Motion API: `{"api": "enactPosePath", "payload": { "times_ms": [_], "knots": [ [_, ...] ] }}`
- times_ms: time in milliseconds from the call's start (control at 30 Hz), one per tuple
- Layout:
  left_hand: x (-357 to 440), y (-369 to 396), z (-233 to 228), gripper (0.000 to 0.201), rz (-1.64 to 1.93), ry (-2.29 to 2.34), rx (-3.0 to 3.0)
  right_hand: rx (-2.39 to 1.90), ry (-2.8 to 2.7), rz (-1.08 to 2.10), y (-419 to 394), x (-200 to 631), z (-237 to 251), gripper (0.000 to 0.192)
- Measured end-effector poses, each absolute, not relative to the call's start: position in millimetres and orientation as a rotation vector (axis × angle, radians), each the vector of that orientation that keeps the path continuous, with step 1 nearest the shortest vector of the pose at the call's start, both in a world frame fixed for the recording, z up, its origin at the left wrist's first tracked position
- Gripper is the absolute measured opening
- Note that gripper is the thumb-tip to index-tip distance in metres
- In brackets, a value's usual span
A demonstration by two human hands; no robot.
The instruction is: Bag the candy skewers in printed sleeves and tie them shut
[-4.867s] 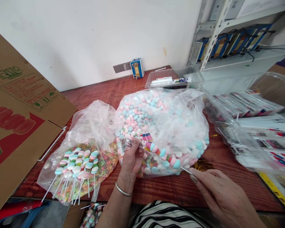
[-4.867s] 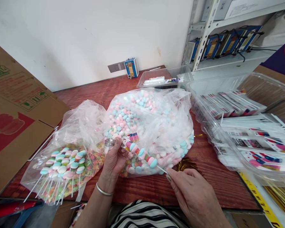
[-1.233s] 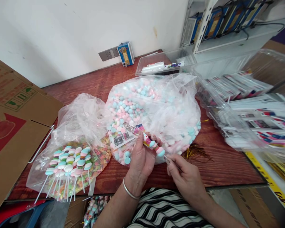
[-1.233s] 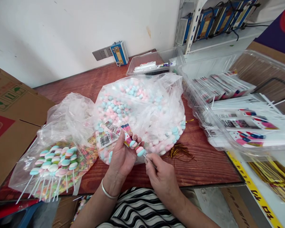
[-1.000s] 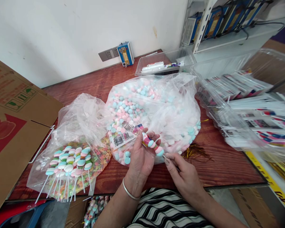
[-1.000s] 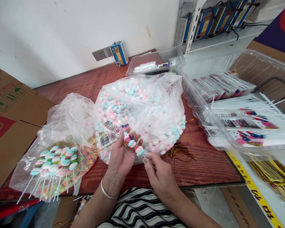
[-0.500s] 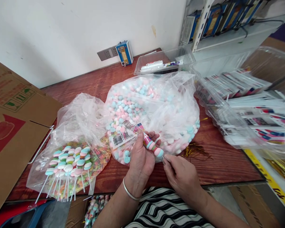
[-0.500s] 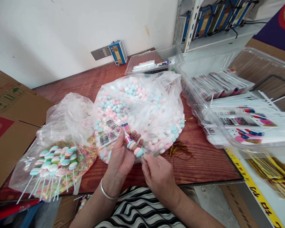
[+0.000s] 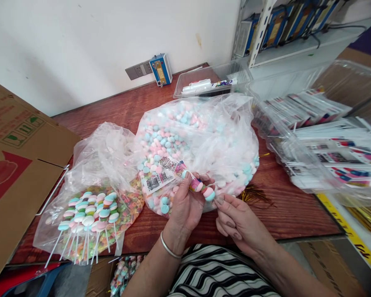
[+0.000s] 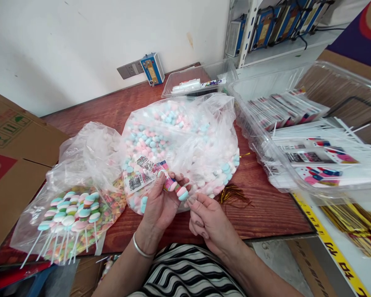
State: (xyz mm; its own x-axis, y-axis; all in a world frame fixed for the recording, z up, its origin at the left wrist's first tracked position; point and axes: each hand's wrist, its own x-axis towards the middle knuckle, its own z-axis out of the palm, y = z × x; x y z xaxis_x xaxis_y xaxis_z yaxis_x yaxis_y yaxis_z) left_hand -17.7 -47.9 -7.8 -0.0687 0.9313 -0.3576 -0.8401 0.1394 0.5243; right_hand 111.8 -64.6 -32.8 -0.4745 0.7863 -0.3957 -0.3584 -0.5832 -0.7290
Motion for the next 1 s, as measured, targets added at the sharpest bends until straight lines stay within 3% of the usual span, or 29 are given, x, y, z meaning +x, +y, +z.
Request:
{"api": "enactPosePath", "payload": {
  "times_ms": [167, 267, 400, 500, 567, 767, 900, 1000],
  "knots": [
    [-37, -42, -10, 0.039, 1.539, 0.655, 0.217, -0.939, -0.717, 2.073, -67, 113, -39, 0.033],
    [-43, -33, -7, 0.035, 1.630, 0.626, 0.174, -0.973, -0.872, 1.990, -69, 113, -42, 0.028],
    [-31, -28, -6, 0.012, 1.665, 0.658, 0.123, -1.065, -1.401, 1.564, -72, 112, -39, 0.023],
    [-14, -32, -7, 0.019, 1.657, 0.690, 0.111, -1.127, -1.677, 1.170, -72, 111, -35, 0.018],
    [-7, -35, -6, 0.020, 1.630, 0.686, 0.099, -1.126, -1.747, 1.076, -71, 110, -33, 0.015],
    [-29, -26, -4, 0.031, 1.593, 0.599, 0.087, -1.082, -1.628, 1.324, -68, 112, -29, 0.025],
    [-30, -23, -7, 0.014, 1.573, 0.543, 0.085, -1.029, -1.480, 1.507, -68, 108, -37, 0.028],
    [-12, -31, -11, 0.015, 1.543, 0.561, 0.119, -1.046, -1.448, 1.477, -67, 101, -42, 0.026]
  ]
}}
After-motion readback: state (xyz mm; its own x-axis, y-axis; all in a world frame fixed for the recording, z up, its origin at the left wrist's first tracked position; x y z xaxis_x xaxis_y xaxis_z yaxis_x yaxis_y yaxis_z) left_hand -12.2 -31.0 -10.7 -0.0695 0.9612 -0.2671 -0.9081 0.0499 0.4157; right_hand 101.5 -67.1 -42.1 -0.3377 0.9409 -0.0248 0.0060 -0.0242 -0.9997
